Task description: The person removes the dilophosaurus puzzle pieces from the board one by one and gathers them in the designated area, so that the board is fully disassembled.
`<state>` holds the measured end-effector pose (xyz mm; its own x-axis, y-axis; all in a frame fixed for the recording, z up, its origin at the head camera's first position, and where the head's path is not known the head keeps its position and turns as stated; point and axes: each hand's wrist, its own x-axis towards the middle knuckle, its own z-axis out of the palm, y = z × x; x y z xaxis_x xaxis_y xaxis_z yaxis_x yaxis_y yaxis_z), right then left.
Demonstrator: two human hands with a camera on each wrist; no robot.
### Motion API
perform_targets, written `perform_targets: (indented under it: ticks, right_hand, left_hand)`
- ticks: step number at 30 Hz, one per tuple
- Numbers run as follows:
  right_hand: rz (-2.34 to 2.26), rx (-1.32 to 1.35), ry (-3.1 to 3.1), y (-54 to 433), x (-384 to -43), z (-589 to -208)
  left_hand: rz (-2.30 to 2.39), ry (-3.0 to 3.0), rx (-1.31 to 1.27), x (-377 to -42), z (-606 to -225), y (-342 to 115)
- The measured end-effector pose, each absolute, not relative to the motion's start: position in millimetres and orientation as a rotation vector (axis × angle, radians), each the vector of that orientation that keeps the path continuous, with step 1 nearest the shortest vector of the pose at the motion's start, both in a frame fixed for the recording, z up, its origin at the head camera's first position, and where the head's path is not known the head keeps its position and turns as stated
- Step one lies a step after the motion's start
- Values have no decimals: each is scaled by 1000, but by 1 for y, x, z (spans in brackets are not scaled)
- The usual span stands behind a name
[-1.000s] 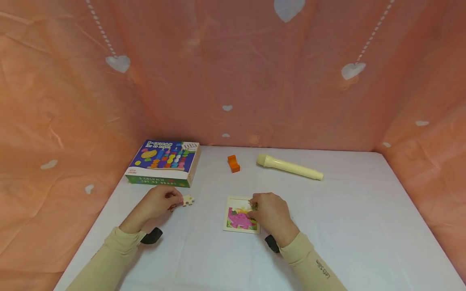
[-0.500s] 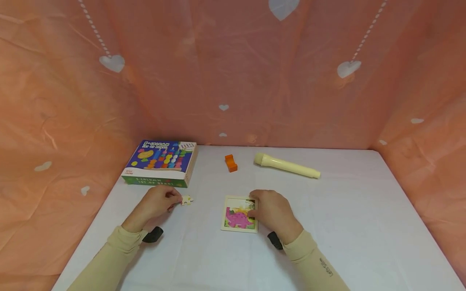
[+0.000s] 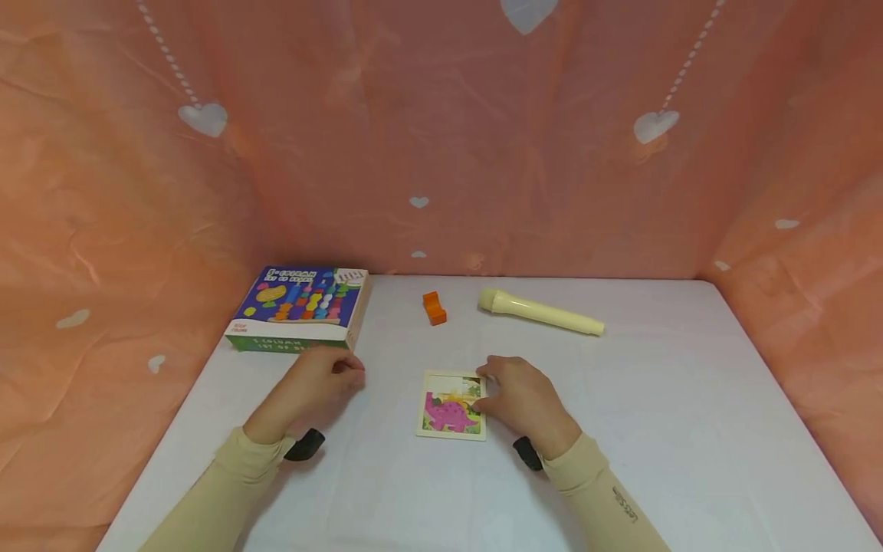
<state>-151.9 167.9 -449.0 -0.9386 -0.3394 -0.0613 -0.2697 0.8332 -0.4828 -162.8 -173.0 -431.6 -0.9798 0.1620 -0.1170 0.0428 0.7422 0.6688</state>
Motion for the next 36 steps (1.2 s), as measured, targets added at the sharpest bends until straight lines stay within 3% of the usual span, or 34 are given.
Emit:
perform_targets:
  ticks: [15, 36]
  right_hand:
    - [-705, -459, 2866, 161, -156, -449]
    - [-686, -403, 2877, 163, -155, -449]
  left_hand:
    - [933, 2616, 505, -184, -438, -51]
    - [872, 2678, 514, -182, -448, -28]
